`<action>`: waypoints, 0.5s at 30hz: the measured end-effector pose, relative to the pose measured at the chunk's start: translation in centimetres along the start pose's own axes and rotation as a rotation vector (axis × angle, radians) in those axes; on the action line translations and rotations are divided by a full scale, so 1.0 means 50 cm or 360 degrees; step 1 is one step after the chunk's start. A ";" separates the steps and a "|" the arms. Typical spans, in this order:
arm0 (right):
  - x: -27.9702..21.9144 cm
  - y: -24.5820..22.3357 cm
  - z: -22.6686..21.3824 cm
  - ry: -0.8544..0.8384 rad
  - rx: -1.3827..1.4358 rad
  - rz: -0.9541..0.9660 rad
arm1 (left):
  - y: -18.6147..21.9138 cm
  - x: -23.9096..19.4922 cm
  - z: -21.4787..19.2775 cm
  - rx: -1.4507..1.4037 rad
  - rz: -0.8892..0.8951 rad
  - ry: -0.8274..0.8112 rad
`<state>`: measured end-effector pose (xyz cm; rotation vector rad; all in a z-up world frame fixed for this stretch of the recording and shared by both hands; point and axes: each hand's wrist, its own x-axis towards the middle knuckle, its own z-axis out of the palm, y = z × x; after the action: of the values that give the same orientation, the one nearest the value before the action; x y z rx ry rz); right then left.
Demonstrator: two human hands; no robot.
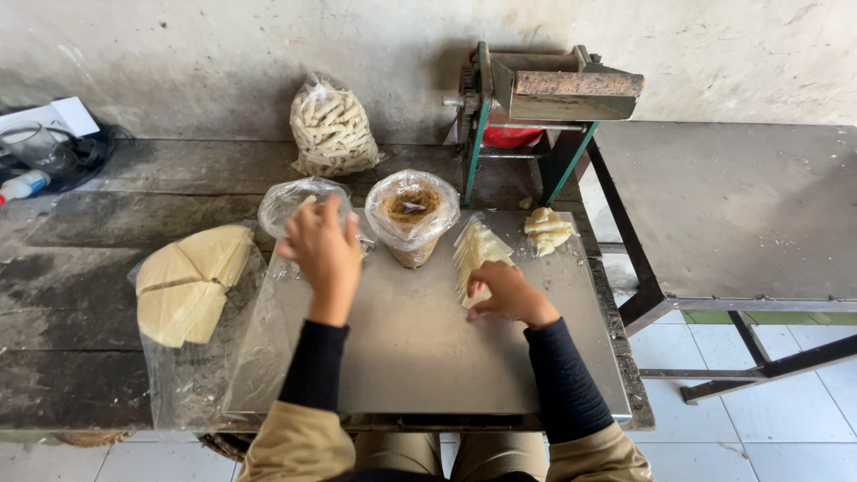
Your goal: The person assembles small food items by placing a granular filling onto thin triangular wrappers and folding them into sealed packets. The person repeatedly scoops filling from a plastic bag and folds each wrapper individually on a metal table.
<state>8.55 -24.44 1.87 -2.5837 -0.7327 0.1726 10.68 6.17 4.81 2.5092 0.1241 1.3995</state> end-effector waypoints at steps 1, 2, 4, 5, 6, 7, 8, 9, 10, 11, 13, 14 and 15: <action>0.000 0.001 0.008 0.0000 0.0015 -0.0015 | 0.023 -0.026 0.004 -0.0302 0.0085 -0.0236; 0.000 0.003 0.017 0.0001 0.0030 -0.0031 | 0.050 -0.057 0.007 -0.0602 0.0171 -0.0472; 0.005 0.011 0.030 0.0036 0.0025 -0.0083 | 0.097 -0.112 0.018 -0.0802 0.0543 -0.0823; 0.008 0.016 0.035 0.0075 0.0007 -0.0117 | 0.114 -0.129 0.026 -0.0939 0.0708 -0.1027; 0.011 0.020 0.039 0.0113 -0.0011 -0.0150 | 0.121 -0.141 0.033 -0.0944 0.0729 -0.1079; 0.012 0.025 0.041 0.0126 0.0020 -0.0177 | 0.128 -0.149 0.040 -0.0950 0.0754 -0.1130; 0.012 0.028 0.041 0.0140 0.0052 -0.0205 | 0.133 -0.156 0.045 -0.0957 0.0779 -0.1180; 0.012 0.032 0.038 0.0160 0.0081 -0.0231 | 0.137 -0.158 0.052 -0.0946 0.0743 -0.1243; 0.010 0.033 0.033 0.0168 0.0135 -0.0170 | 0.140 -0.160 0.058 -0.0935 0.0708 -0.1306; 0.009 0.032 0.028 0.0175 0.0189 -0.0116 | 0.143 -0.160 0.062 -0.0918 0.0668 -0.1367; 0.007 0.025 0.020 0.0150 0.0259 -0.0088 | 0.146 -0.167 0.067 -0.0905 0.0645 -0.1267; 0.005 0.020 0.020 0.0118 0.0275 -0.0115 | 0.146 -0.172 0.069 -0.0895 0.0631 -0.1218; 0.003 0.016 0.019 0.0087 0.0292 -0.0141 | 0.146 -0.177 0.071 -0.0902 0.0610 -0.1207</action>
<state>8.83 -24.59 0.64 -2.3685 -0.7722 0.1348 8.60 -3.30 -2.26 2.4204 -0.8059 0.3835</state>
